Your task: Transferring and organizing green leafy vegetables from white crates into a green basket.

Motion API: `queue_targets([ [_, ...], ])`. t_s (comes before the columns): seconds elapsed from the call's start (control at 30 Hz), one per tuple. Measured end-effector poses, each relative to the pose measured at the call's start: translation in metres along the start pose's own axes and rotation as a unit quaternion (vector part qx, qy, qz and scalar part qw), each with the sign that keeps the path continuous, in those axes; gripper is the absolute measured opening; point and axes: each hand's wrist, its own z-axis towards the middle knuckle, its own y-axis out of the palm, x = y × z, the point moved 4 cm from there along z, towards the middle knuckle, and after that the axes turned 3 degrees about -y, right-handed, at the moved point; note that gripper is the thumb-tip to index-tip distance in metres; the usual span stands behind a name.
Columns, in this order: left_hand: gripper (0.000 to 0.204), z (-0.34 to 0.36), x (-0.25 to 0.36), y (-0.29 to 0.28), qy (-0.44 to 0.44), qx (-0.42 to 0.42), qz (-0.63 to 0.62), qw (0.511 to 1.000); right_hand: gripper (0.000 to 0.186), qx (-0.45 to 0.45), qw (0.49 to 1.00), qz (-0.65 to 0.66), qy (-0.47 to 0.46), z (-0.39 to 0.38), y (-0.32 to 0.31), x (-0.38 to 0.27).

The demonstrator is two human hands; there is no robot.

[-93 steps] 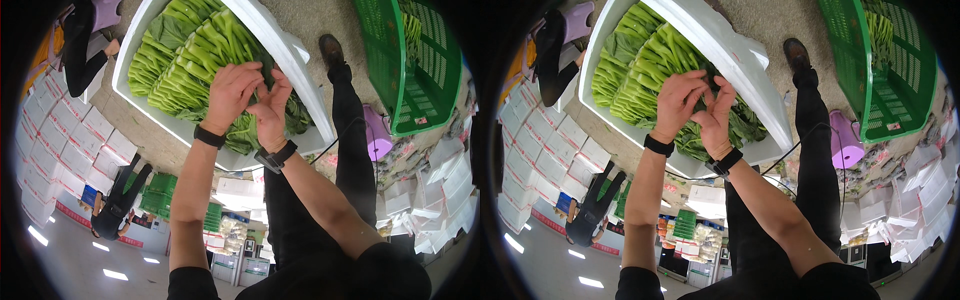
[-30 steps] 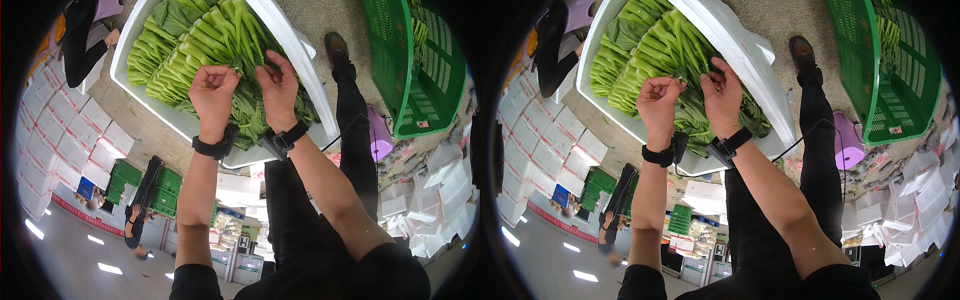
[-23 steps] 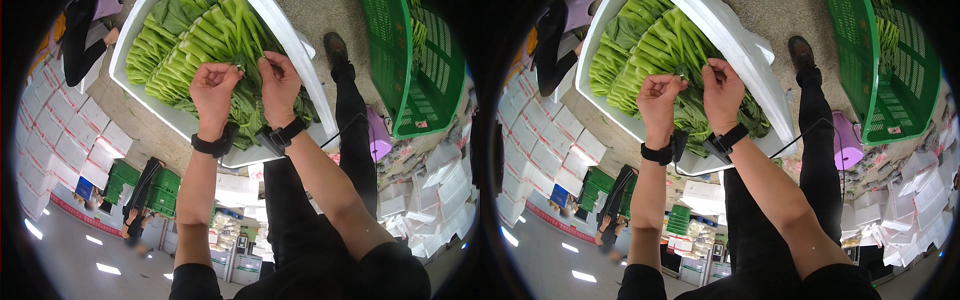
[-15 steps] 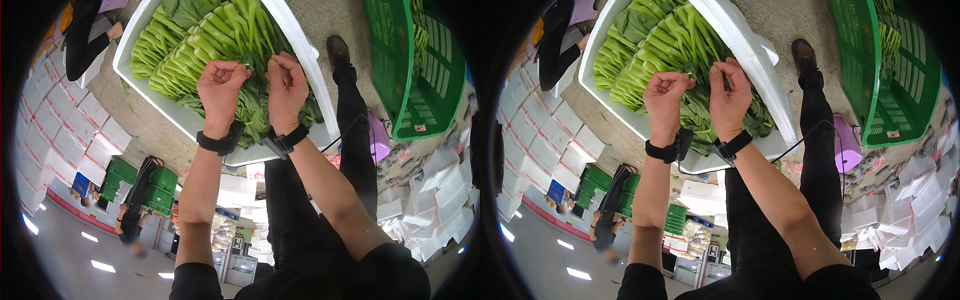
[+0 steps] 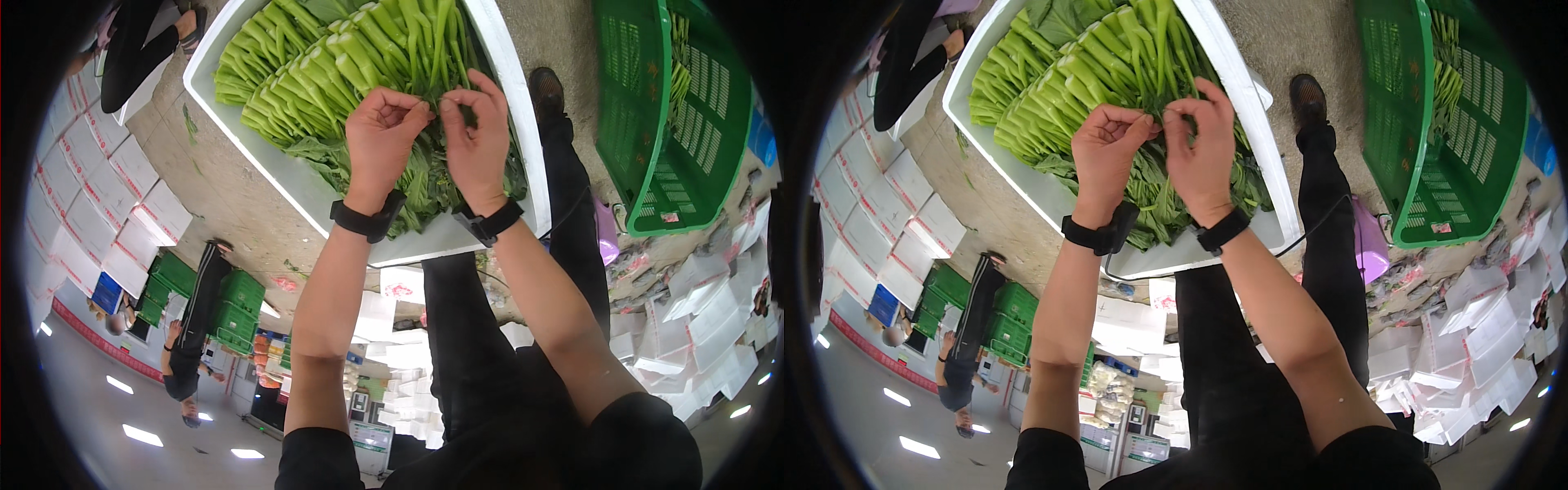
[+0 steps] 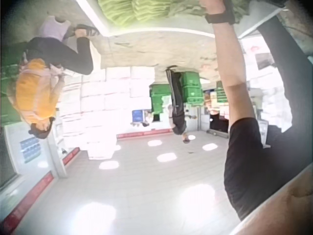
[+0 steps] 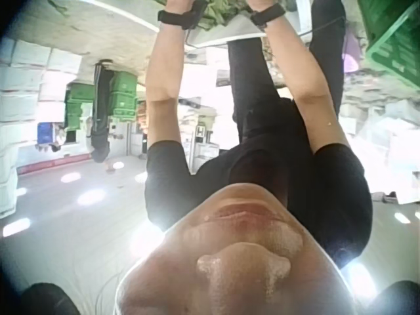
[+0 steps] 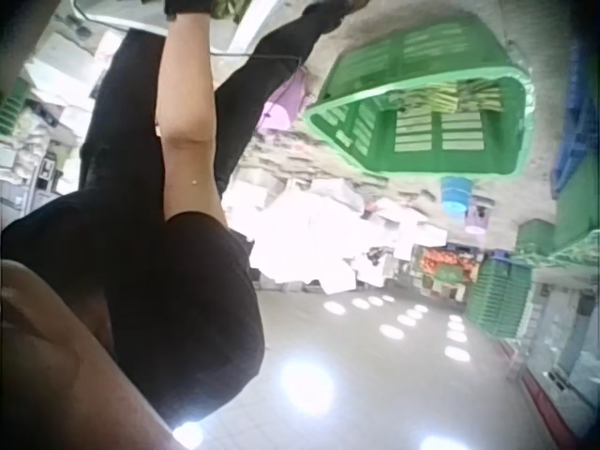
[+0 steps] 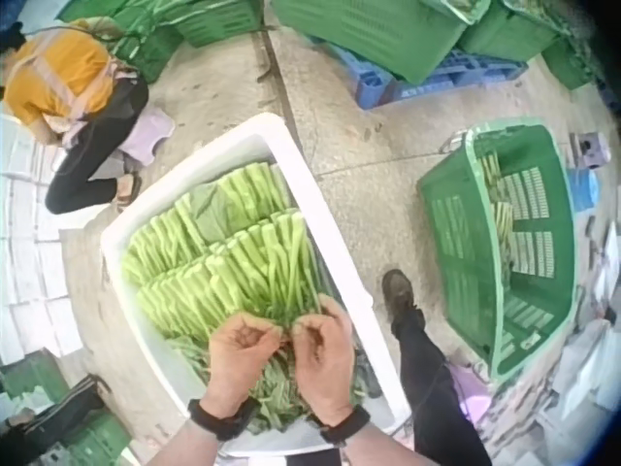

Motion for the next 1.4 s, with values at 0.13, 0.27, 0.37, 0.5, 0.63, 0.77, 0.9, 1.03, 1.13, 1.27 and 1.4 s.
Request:
queue_targets([
  [0.13, 0.007, -0.016, 0.010, -0.013, 0.028, 0.128, 0.096, 0.987, 0.009, -0.011, 0.994, 0.100, 0.034, -0.007, -0.013, 0.005],
  [0.27, 0.008, -0.057, 0.013, -0.031, 0.041, 0.129, 0.011, 0.991, 0.009, -0.011, 0.998, -0.054, -0.015, -0.042, -0.023, -0.032],
  [0.37, 0.010, -0.094, 0.007, -0.040, -0.031, 0.091, -0.131, 0.987, 0.009, -0.083, 0.991, -0.073, -0.068, -0.072, 0.001, -0.050],
  [0.5, 0.009, -0.136, -0.009, -0.094, -0.015, 0.180, -0.221, 0.958, 0.012, -0.151, 0.978, -0.064, -0.130, -0.110, 0.064, -0.062],
  [0.63, 0.008, -0.172, -0.023, -0.171, 0.040, 0.272, -0.261, 0.925, 0.018, -0.245, 0.946, -0.068, -0.199, -0.158, 0.133, -0.073],
  [0.77, 0.014, -0.202, -0.054, -0.232, 0.058, 0.372, -0.305, 0.875, 0.024, -0.396, 0.913, 0.005, -0.095, -0.198, 0.203, -0.055],
  [0.9, 0.020, -0.207, -0.090, -0.271, 0.084, 0.441, -0.125, 0.885, 0.049, -0.550, 0.835, 0.010, 0.014, -0.232, 0.251, -0.010],
  [1.03, 0.034, -0.232, -0.163, -0.357, 0.014, 0.556, 0.261, 0.789, 0.049, -0.629, 0.736, 0.073, 0.241, -0.245, 0.257, -0.031],
  [1.13, 0.044, -0.233, -0.192, -0.382, -0.027, 0.532, 0.387, 0.752, 0.044, -0.566, 0.778, 0.049, 0.266, -0.251, 0.255, 0.005],
  [1.27, 0.035, -0.242, -0.160, -0.349, -0.085, 0.497, 0.569, 0.650, 0.042, -0.458, 0.889, 0.000, -0.021, -0.249, 0.217, -0.003],
  [1.4, 0.025, -0.230, -0.080, -0.265, 0.122, 0.515, 0.276, 0.802, 0.047, -0.192, 0.938, -0.159, -0.239, -0.173, 0.114, -0.063],
])
